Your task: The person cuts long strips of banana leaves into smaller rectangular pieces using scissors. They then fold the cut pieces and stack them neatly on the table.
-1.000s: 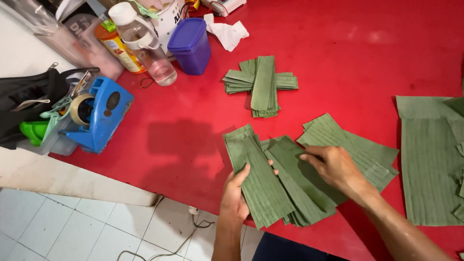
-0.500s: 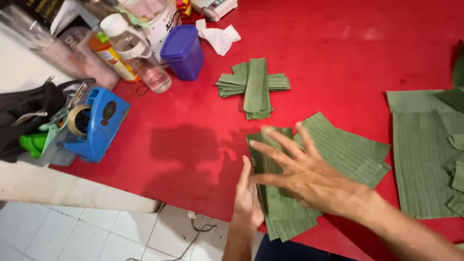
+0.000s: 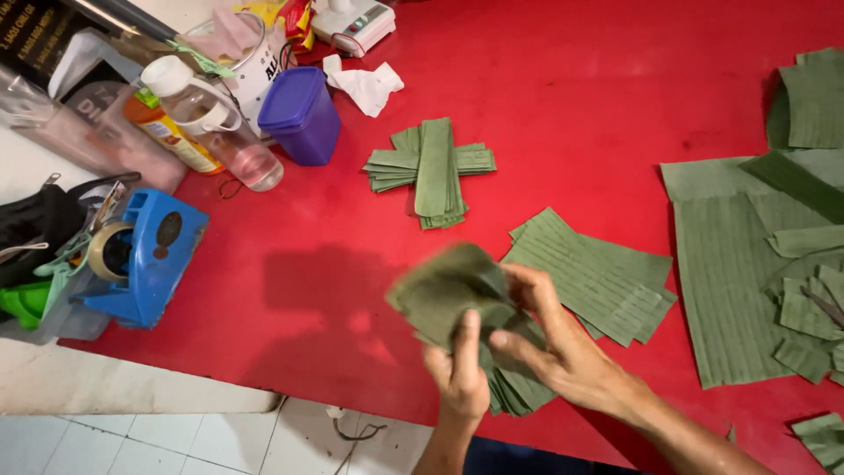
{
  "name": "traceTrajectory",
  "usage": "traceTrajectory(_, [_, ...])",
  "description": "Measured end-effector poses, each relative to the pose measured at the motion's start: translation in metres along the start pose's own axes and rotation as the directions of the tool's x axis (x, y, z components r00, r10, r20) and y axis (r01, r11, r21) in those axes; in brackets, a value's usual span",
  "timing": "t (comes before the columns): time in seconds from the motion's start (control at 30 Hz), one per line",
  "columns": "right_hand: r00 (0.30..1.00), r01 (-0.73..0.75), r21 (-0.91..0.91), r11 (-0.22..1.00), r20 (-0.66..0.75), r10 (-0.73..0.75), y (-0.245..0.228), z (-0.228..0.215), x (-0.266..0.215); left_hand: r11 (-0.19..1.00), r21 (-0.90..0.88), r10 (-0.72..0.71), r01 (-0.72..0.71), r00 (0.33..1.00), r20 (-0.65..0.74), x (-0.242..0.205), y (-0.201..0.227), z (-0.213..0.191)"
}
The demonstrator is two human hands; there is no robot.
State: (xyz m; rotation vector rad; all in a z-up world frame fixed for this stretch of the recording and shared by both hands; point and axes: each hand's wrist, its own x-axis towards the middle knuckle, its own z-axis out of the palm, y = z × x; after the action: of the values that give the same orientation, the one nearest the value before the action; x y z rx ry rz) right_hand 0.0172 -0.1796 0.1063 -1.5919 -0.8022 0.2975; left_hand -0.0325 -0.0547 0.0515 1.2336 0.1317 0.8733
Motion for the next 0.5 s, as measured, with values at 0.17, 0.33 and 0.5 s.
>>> traceTrajectory(0.17, [0.999,-0.036,-0.170,0.985,0.024,0.041,0.073,-0.003,-0.007,0.935,0.314,0.067,-0.166,0.951,0.303,0.011,-0.007,0.006])
traceTrajectory(0.33, [0.928,0.081,-0.641,0.763,-0.231,-0.293,0.031,-0.025,-0.010,0.774,0.582,0.048,-0.250,0.939,0.341,0.026,-0.016,0.004])
traceTrajectory(0.5, [0.878,0.139,-0.989,-0.051,0.147,-0.456,-0.015,-0.067,-0.004,0.313,0.518,0.167,-0.796,0.583,0.795,0.049,0.012,0.051])
